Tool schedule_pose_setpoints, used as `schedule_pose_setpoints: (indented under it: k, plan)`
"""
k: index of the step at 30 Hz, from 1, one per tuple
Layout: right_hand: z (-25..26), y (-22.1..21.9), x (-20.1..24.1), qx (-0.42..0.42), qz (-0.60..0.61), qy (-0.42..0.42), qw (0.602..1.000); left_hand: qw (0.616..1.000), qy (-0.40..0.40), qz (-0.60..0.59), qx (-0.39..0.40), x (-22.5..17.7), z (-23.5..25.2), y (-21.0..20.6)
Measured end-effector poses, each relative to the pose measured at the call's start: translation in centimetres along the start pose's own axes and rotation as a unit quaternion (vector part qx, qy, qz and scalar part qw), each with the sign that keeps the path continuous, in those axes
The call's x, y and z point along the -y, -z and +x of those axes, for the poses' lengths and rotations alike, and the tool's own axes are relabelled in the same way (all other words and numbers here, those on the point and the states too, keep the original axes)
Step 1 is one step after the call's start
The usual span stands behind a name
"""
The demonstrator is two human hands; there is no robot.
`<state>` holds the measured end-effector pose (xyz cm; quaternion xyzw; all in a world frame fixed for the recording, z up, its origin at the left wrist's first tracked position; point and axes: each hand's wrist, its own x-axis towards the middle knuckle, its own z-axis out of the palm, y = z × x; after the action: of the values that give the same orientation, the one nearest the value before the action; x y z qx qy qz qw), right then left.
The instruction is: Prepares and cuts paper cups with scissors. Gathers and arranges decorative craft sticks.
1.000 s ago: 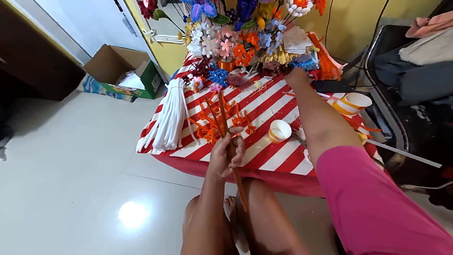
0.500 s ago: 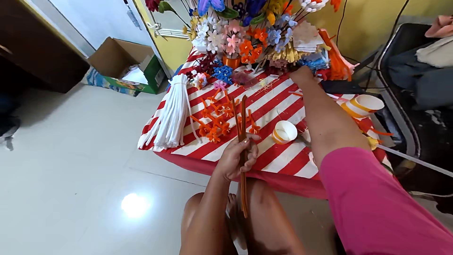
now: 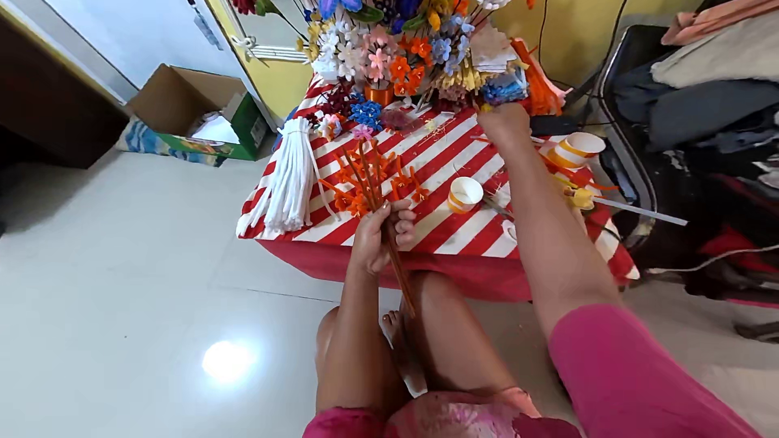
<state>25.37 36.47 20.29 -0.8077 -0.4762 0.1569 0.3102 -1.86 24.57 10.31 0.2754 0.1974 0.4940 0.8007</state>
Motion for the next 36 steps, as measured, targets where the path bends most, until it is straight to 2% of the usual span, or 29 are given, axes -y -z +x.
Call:
schedule_pose_setpoints:
  k: [5,9,12,18,24,36]
  plan:
    - [-13.2,2.4,-2.5,-0.046,0.023,0.171,0.984,0.998,0.047,0.018,-0.041,0.5,0.1,-2.0]
    - [-21.3,-0.2,-5.9,-0.12,0.037,0.285,0.95,0.995,0.068,0.038,-0.063,0.9,0.6,-2.7]
    - [-24.6,-2.0,-8.0,-0.111,0.052,0.339,0.933,0.992,0.063,0.044,-0.101,0.7,1.0,-2.7]
    - [-27.3,-5.0,-10.7,-0.02,0.036,0.372,0.927,0.989,-0.055,-0.017,-0.134,0.0,0.7,-1.6]
    - [-27.7,-6.0,-10.9,0.037,0.054,0.374,0.925,0.952,-0.146,-0.069,-0.26,-0.3,0.8,-1.3]
    - [-26.8,-6.1,-10.1,0.073,0.084,0.352,0.929,0.951,-0.16,-0.016,-0.265,0.2,1.2,-1.5]
